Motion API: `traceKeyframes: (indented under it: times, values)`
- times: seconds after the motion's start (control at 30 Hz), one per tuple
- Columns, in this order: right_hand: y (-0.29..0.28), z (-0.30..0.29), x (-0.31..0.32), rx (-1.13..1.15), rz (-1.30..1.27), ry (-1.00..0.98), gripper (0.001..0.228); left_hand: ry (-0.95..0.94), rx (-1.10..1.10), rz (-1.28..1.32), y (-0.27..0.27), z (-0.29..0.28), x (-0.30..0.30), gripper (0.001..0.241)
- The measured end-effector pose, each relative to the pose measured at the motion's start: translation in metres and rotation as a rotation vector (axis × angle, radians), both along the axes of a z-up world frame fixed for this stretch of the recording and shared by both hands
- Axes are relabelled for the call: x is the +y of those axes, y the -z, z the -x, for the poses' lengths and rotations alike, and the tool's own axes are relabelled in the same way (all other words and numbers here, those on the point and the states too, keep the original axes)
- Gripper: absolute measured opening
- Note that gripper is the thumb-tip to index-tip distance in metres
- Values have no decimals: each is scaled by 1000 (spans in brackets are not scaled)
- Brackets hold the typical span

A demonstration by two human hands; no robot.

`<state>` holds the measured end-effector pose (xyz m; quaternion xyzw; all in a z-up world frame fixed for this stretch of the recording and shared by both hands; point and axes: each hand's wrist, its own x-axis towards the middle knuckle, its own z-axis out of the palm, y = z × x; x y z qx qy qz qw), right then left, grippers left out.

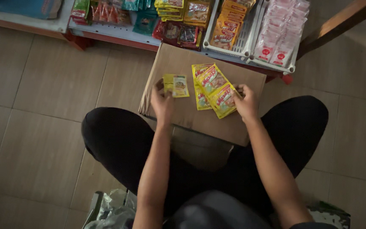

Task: The person sits on the floor and organizes small snack packets into white plastic baskets. They handle pink, yellow, and orange packets, arranging them neatly and placing the baskets onto a low shelf.

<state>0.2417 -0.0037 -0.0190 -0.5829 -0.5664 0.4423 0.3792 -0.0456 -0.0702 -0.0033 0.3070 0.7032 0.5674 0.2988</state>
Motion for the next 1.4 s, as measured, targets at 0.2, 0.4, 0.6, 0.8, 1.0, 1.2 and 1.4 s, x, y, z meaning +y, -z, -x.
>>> traceKeyframes:
  times: [0.2,0.4,0.6,0.8,1.0,1.2,1.4]
  values:
    - [-15,13,-2,131,119,-33,34,4,90,-10,8,3,-2,42]
    - [-17,14,1,69,40,-113,28,9,601,58,-4,-7,-6,51]
    - [-63,4,5,-134,-183,-250,20,204,624,-128,-38,-37,-9,50]
    - [-147,-11,10,-210,-111,-661,25,620,491,-396,-88,-51,-12,76]
    - [-151,-10,15,-55,-1,-783,24,756,456,-232,-97,-60,-14,35]
    - [-115,-26,23,187,175,-538,18,802,-160,-92,-78,-62,2,38]
    - [-105,-30,25,91,97,-583,28,826,-88,-32,-68,-66,9,38]
